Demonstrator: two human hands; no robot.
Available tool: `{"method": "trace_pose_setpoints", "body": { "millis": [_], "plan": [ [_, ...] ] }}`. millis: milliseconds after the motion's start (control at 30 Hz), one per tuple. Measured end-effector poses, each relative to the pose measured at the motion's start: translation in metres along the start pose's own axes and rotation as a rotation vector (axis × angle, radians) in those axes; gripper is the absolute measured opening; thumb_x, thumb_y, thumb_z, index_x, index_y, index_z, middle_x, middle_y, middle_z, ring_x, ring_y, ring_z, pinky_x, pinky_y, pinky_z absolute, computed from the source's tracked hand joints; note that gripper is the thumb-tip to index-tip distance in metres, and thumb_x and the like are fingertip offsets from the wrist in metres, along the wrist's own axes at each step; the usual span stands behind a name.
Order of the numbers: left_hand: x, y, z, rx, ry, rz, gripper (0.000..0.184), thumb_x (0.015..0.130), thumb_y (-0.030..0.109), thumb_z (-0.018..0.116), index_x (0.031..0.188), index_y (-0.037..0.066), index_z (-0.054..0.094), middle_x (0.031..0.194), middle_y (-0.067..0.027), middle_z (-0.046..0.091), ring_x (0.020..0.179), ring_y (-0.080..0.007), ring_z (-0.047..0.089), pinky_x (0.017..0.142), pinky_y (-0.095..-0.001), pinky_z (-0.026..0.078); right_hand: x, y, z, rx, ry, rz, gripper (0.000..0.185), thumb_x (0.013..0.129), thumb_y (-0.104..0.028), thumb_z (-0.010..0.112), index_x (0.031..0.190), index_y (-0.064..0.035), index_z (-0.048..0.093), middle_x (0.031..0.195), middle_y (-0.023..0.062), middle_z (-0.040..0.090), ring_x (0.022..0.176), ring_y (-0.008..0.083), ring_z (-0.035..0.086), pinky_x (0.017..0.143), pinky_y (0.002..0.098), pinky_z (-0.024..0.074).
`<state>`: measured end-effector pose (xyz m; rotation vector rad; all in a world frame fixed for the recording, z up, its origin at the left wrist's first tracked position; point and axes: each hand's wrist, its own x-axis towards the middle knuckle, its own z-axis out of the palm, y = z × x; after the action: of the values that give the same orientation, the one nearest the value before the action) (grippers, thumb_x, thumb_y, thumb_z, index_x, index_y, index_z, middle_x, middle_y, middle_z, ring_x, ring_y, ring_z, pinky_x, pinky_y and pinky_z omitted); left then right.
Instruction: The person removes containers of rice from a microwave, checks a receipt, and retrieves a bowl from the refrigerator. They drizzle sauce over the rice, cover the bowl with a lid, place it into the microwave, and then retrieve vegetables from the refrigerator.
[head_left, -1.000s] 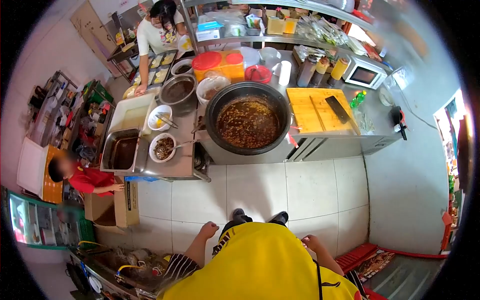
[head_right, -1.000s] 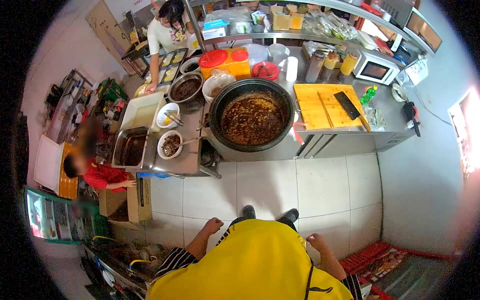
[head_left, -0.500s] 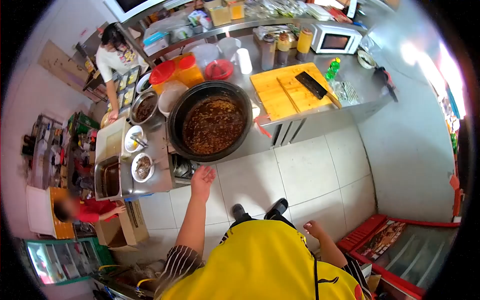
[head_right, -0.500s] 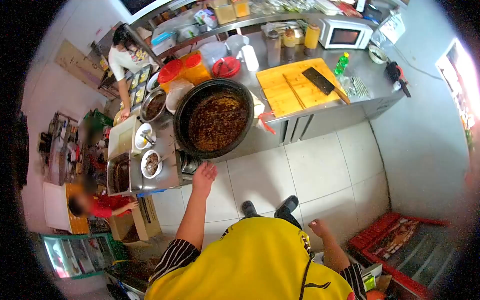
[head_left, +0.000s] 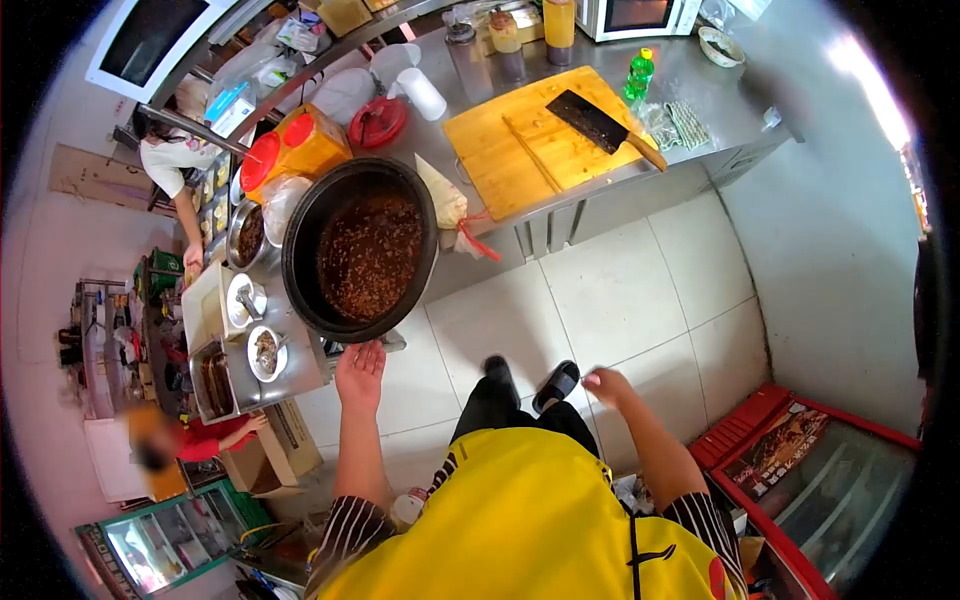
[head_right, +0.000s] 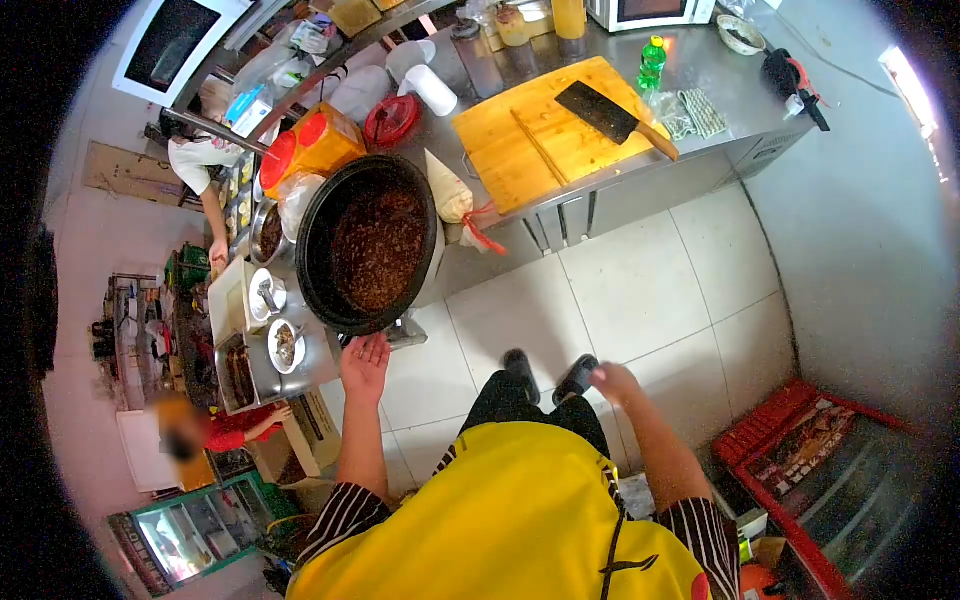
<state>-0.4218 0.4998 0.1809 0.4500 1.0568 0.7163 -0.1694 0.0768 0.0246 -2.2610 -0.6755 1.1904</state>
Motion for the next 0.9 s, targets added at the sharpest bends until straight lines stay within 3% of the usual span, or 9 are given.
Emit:
{"method": "trace_pose_setpoints", "body": {
  "millis": [133,200,333,433,667,700,900],
  "plan": [
    [0.001,0.003,0.008,-0.014,0.037,-0.029,0.027,0.088,0.023,0.057,0.101,0.000,0.052,0.113,-0.0155,0.054,0.107,-0.0312,0.055,0.093,-0.0441,0.047,0.057,-0.105,-0.056,0.045,0.022,-0.100,0.031,0.085,-0.033,0.058,0.096,-0.0043,0.064,0.091,0.0178,0.066,0.089,0.0356,0.062,0.079,0.0419,0.0487],
    [0.001,0.004,0.012,-0.006,0.053,-0.041,0.028,0.088,0.022,0.056,0.104,0.000,0.051,0.112,-0.0150,0.053,0.104,-0.0305,0.055,0.090,-0.0427,0.047,0.084,-0.132,-0.066,0.063,0.080,-0.252,0.029,0.085,-0.031,0.059,0.095,-0.0043,0.065,0.091,0.0166,0.066,0.087,0.0342,0.062,0.077,0.0400,0.0495],
    [0.013,0.007,0.011,-0.009,0.038,-0.083,0.023,0.085,0.016,0.055,0.102,0.001,0.053,0.107,-0.0125,0.056,0.099,-0.0281,0.055,0.086,-0.0401,0.048,0.113,-0.192,-0.084,0.146,0.100,-0.241,0.028,0.084,-0.030,0.061,0.094,-0.0041,0.065,0.090,0.0150,0.067,0.086,0.0331,0.063,0.076,0.0393,0.0498],
    [0.022,0.003,-0.002,-0.041,0.017,-0.101,0.026,0.083,0.015,0.054,0.107,0.007,0.056,0.105,-0.0070,0.060,0.098,-0.0238,0.056,0.086,-0.0371,0.046,0.150,-0.224,-0.092,0.061,0.100,-0.272,0.028,0.084,-0.030,0.061,0.093,-0.0040,0.065,0.089,0.0159,0.066,0.085,0.0334,0.063,0.075,0.0403,0.0495],
    [0.007,-0.003,0.008,0.006,-0.054,-0.114,0.031,0.084,0.016,0.052,0.114,0.008,0.052,0.115,-0.0108,0.055,0.105,-0.0271,0.052,0.090,-0.0380,0.043,0.257,-0.315,-0.114,-0.130,0.140,-0.341,0.026,0.083,-0.029,0.060,0.090,-0.0041,0.065,0.087,0.0163,0.066,0.086,0.0336,0.062,0.072,0.0425,0.0487],
    [0.004,-0.003,0.015,-0.143,-0.013,-0.136,0.028,0.083,0.011,0.053,0.110,0.004,0.054,0.109,-0.0123,0.057,0.102,-0.0293,0.055,0.086,-0.0397,0.047,0.275,-0.327,-0.116,-0.149,0.139,-0.351,0.026,0.082,-0.029,0.061,0.089,-0.0042,0.066,0.087,0.0159,0.066,0.085,0.0333,0.062,0.071,0.0421,0.0485],
    [-0.006,-0.021,0.034,-0.155,0.101,-0.048,0.038,0.081,0.010,0.056,0.118,0.003,0.050,0.110,-0.0128,0.055,0.101,-0.0304,0.055,0.086,-0.0402,0.048,0.365,-0.390,-0.129,-0.391,0.087,-0.430,0.025,0.084,-0.027,0.060,0.098,-0.0079,0.065,0.104,0.0156,0.064,0.095,0.0345,0.061,0.081,0.0445,0.0507]
  ]
}}
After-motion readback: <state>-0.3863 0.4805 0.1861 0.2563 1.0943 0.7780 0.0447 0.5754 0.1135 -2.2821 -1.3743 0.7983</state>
